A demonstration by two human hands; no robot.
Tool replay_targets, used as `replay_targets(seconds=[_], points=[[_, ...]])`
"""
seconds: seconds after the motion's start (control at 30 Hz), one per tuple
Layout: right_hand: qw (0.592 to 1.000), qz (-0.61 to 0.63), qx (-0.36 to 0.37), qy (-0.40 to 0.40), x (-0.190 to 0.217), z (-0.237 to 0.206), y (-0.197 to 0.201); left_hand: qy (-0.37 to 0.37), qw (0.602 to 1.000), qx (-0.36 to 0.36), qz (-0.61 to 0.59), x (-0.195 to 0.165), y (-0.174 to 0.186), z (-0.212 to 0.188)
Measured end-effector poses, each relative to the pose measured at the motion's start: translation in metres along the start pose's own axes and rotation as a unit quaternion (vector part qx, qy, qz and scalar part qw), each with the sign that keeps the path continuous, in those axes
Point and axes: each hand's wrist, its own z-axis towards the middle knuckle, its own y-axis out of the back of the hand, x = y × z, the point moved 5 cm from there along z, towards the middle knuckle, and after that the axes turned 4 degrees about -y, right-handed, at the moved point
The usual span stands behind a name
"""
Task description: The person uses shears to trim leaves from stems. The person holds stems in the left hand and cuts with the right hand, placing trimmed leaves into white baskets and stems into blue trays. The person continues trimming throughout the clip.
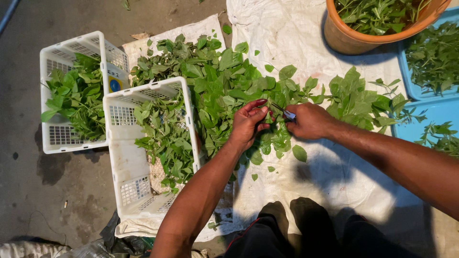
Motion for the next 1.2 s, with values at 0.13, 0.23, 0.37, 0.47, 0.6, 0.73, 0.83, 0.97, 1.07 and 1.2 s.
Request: replay_targets(seconds=[0.13,0.23,0.37,0.47,0.6,0.73,0.83,0.97,1.07,1.2], points=[[1.0,-0.017,-0.012,0.016,0.011,-0.001,0.007,-0.002,1.0,0.002,0.017,0.001,-0.004,0.0],[1.0,-0.006,0.007,0.004,0.014,0.0,0.008,0.004,1.0,-0.001,0.023,0.0,-0.005,-0.001],[0.999,-0.031,0.008,-0.007,0.014,0.002,0.006,0.003,1.0,-0.004,0.026,-0.005,-0.006,-0.004],[1.0,-0.01,-0.023,0.001,0.01,0.003,0.007,0.005,0.999,-0.006,0.033,-0.008,-0.008,-0.008],[0.99,0.12,-0.074,0.029,-0.001,0.005,0.012,0.013,0.998,-0.006,0.055,-0.01,-0.01,-0.01],[0.993,0.04,0.079,-0.075,-0.025,0.013,-0.003,0.012,0.997,0.002,0.073,-0.007,-0.016,-0.007],[0.995,0.053,0.063,-0.061,-0.033,0.01,-0.002,0.003,0.995,0.014,0.096,-0.004,-0.022,-0.005],[0.961,0.271,-0.044,-0.024,-0.038,-0.005,0.007,0.008,0.992,0.029,0.121,0.003,-0.032,-0.003],[0.981,0.145,-0.116,0.06,-0.032,-0.015,0.015,-0.018,0.99,0.038,0.134,0.006,-0.038,-0.001],[0.98,0.15,-0.121,0.04,-0.035,-0.024,0.014,-0.048,0.988,0.058,0.134,0.011,-0.048,0.005]])
